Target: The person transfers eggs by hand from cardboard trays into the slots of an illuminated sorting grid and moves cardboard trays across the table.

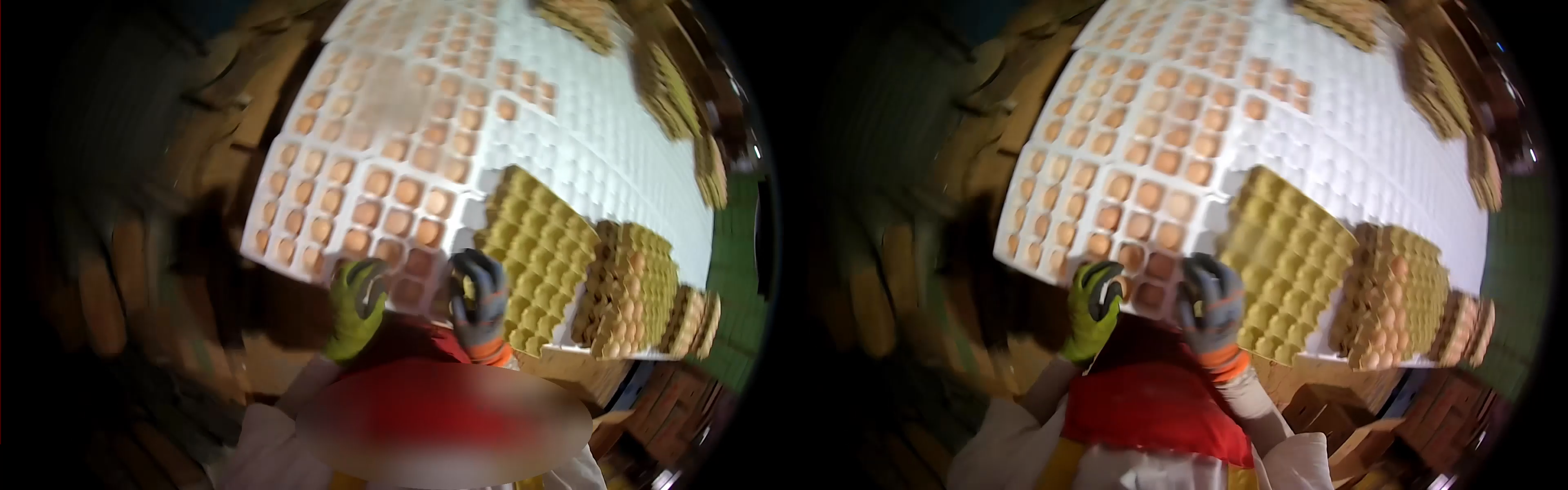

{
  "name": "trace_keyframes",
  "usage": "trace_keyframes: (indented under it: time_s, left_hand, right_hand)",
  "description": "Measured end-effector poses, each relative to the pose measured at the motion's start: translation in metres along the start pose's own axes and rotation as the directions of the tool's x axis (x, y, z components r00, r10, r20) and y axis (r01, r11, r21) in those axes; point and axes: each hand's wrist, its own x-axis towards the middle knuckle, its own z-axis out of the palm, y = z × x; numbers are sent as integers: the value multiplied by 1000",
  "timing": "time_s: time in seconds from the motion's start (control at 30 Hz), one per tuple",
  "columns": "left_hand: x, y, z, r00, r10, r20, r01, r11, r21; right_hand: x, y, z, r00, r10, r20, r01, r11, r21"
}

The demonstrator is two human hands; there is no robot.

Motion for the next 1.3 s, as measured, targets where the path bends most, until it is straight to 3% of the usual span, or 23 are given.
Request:
trace_keyframes:
  time_s: [0.07, 0.13, 0.23, 0.27, 0.33, 0.43, 0.47, 0.5, 0.53, 0.6, 0.63, 0.7, 0.77, 0.83, 0.87, 0.93, 0.97, 1.0, 1.07, 1.13, 1.17, 1.27, 1.3]
  left_hand:
    - [14, 18, 23, 981, 144, 133, -151, 988, 44]
    - [21, 30, 50, 959, 165, 231, -195, 975, 110]
    - [26, 44, 77, 923, 300, 239, -343, 926, 160]
    - [25, 48, 84, 916, 326, 233, -369, 914, 170]
    - [24, 47, 97, 895, 334, 296, -397, 898, 188]
    - [24, 46, 99, 899, 312, 307, -371, 915, 158]
    - [21, 39, 99, 908, 257, 331, -308, 944, 114]
    - [12, 21, 103, 947, 101, 306, -83, 994, -70]
    - [10, 17, 107, 966, 9, 259, 106, 899, -426]
    - [17, 43, 80, 965, 42, 257, 25, 967, -253]
    - [24, 35, 70, 967, 144, 209, -103, 976, -194]
    - [32, 57, 76, 974, 164, 155, -106, 939, -326]
    - [24, 125, 107, 990, -17, 142, 94, 829, -552]
    - [26, 181, 154, 941, 284, 185, -245, 947, -208]
    - [19, 235, 182, 898, 349, 267, -246, 903, -353]
    - [4, 343, 239, 778, 468, 419, -138, 778, -612]
    - [-1, 374, 269, 684, 544, 487, -207, 784, -586]
    - [-7, 405, 299, 574, 611, 546, -280, 772, -570]
    - [-22, 455, 349, 358, 683, 637, -447, 724, -526]
    - [-54, 450, 376, 431, 792, 432, -546, 610, -574]
    - [-62, 450, 376, 412, 706, 577, -365, 708, -605]
    - [-58, 423, 360, 374, 665, 647, -257, 744, -617]
    - [-60, 410, 352, 433, 630, 645, -342, 777, -528]
  right_hand:
    - [-12, 36, -47, 970, 156, -184, -181, 975, -126]
    - [-57, 88, -75, 886, 328, -327, -444, 803, -398]
    - [-114, 119, -98, 763, 560, -323, -642, 605, -471]
    - [-126, 127, -90, 793, 518, -320, -608, 651, -455]
    - [-110, 108, -92, 715, 604, -351, -687, 518, -509]
    - [-105, 117, -100, 534, 782, -322, -824, 395, -407]
    - [-106, 119, -102, 543, 785, -299, -835, 467, -291]
    - [-111, 118, -101, 559, 781, -280, -829, 531, -175]
    - [-112, 122, -103, 581, 769, -267, -806, 589, -59]
    - [-96, 98, -127, 726, 609, -320, -677, 715, -174]
    - [-86, 83, -152, 783, 526, -332, -577, 813, -74]
    - [-70, 72, -207, 860, 331, -387, -329, 941, 75]
    - [-75, 98, -252, 822, 297, -487, -304, 950, 67]
    - [-90, 151, -308, 772, 226, -594, -220, 972, 84]
    - [-106, 194, -343, 730, 182, -659, -154, 983, 101]
    - [-143, 249, -433, 653, 481, -585, -261, 868, 423]
    - [-160, 258, -479, 601, 565, -565, -262, 808, 528]
    - [-183, 300, -517, 611, 462, -643, -308, 887, 344]
    - [-219, 355, -579, 584, 511, -631, -364, 859, 360]
    - [-249, 420, -623, 624, 530, -574, -451, 845, 289]
    - [-260, 458, -634, 647, 527, -550, -472, 844, 254]
    - [-257, 522, -615, 515, 707, -486, -666, 686, 292]
    - [-260, 550, -599, 640, 528, -558, -640, 769, -6]
